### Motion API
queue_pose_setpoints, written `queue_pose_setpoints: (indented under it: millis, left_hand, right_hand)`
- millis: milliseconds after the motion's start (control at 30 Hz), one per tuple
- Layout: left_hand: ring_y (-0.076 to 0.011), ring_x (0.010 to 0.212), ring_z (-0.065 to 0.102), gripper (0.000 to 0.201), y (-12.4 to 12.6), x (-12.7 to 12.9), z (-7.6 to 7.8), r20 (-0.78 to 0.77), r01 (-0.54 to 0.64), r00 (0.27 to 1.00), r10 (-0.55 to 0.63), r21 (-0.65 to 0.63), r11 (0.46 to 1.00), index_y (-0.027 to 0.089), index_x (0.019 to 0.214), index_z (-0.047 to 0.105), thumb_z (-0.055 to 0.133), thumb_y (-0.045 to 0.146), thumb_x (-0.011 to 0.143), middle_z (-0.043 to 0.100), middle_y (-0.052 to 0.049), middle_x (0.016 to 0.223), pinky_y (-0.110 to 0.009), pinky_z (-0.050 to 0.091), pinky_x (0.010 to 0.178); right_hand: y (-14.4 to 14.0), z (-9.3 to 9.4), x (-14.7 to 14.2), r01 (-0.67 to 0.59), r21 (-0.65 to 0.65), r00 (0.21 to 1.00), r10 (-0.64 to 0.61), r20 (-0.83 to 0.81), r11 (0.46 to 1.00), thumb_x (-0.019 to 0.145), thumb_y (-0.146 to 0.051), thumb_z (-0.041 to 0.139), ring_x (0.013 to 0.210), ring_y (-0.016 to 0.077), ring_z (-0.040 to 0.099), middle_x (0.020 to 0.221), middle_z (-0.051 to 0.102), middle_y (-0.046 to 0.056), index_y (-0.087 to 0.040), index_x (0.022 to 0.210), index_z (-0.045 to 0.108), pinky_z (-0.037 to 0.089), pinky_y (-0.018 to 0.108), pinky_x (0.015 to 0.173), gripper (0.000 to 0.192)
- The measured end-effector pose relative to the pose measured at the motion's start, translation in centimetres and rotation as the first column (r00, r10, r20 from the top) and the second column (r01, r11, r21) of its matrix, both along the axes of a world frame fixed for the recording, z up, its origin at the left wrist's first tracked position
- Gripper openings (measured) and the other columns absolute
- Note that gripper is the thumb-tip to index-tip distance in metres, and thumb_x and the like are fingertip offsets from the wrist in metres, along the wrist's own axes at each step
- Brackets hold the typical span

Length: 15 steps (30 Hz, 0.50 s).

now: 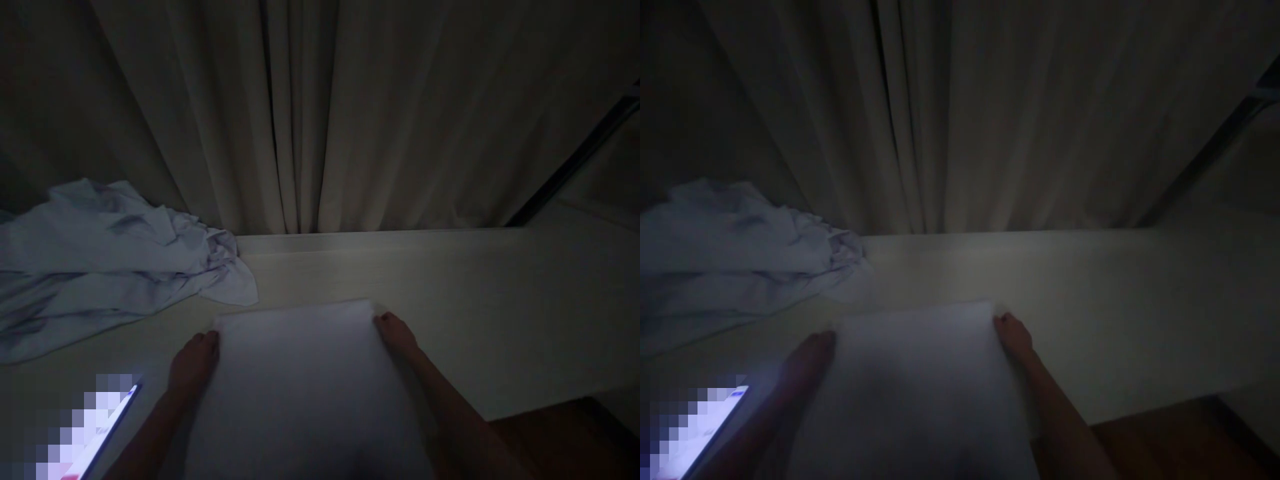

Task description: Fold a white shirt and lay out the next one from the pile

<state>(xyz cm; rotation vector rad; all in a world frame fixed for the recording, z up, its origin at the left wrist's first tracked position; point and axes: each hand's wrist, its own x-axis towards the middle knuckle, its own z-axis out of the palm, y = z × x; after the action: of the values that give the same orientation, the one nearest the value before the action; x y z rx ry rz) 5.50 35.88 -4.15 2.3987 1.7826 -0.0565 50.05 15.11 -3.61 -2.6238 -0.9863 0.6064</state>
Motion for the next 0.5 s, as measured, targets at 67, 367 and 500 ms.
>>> queue_pose_setpoints:
  millis: [67, 367, 500]
  left_hand:
    - [-0.0268, 0.095, 0.062, 0.045, -1.0, 0.2, 0.1, -0.114, 0.064, 0.992, -0.055, 0.084, 0.994, 0.014, 0.109, 0.059, 0.022, 0.028, 0.088, 0.063, -0.016, 0.109, -0.038, 0.047, 0.078]
    - [-0.0289, 0.128, 0.042, 0.049, -1.4, 1.3, -3.3, -0.020, 0.148, 0.989, -0.148, 0.261, 0.954, 0.012, 0.129, 0.048, 0.027, 0.035, 0.091, 0.049, -0.017, 0.137, -0.048, 0.033, 0.105]
    - [-0.0345, 0.131, 0.037, 0.048, -6.4, 4.3, -3.6, 0.098, 0.094, 0.986, -0.138, 0.360, 0.928, 0.008, 0.130, 0.047, 0.031, 0.031, 0.090, 0.047, -0.021, 0.137, -0.057, 0.028, 0.106]
  right_hand:
    - [1.8, -0.3, 0.2, -0.002, -0.003, 1.000, 0.002, 0.000, 1.000, 0.087, -0.053, 0.031, 0.095, 0.0236, 0.063, 0.101, 0.068, 0.014, -0.018, 0.100, 0.059, 0.044, 0.033, 0.077, 0.046]
    - [5.2, -2.4, 0.5, 0.011, -0.033, 0.999, -0.009, 0.039, 0.999, 0.088, -0.053, 0.029, 0.098, 0.0296, 0.062, 0.107, 0.065, 0.020, -0.013, 0.114, 0.053, 0.046, 0.041, 0.080, 0.053]
    - [5.5, -2.8, 1.5, -0.038, -0.029, 0.999, 0.038, 0.002, 0.999, 0.089, -0.050, 0.034, 0.102, 0.0259, 0.062, 0.112, 0.064, 0.019, -0.012, 0.119, 0.051, 0.046, 0.036, 0.082, 0.051]
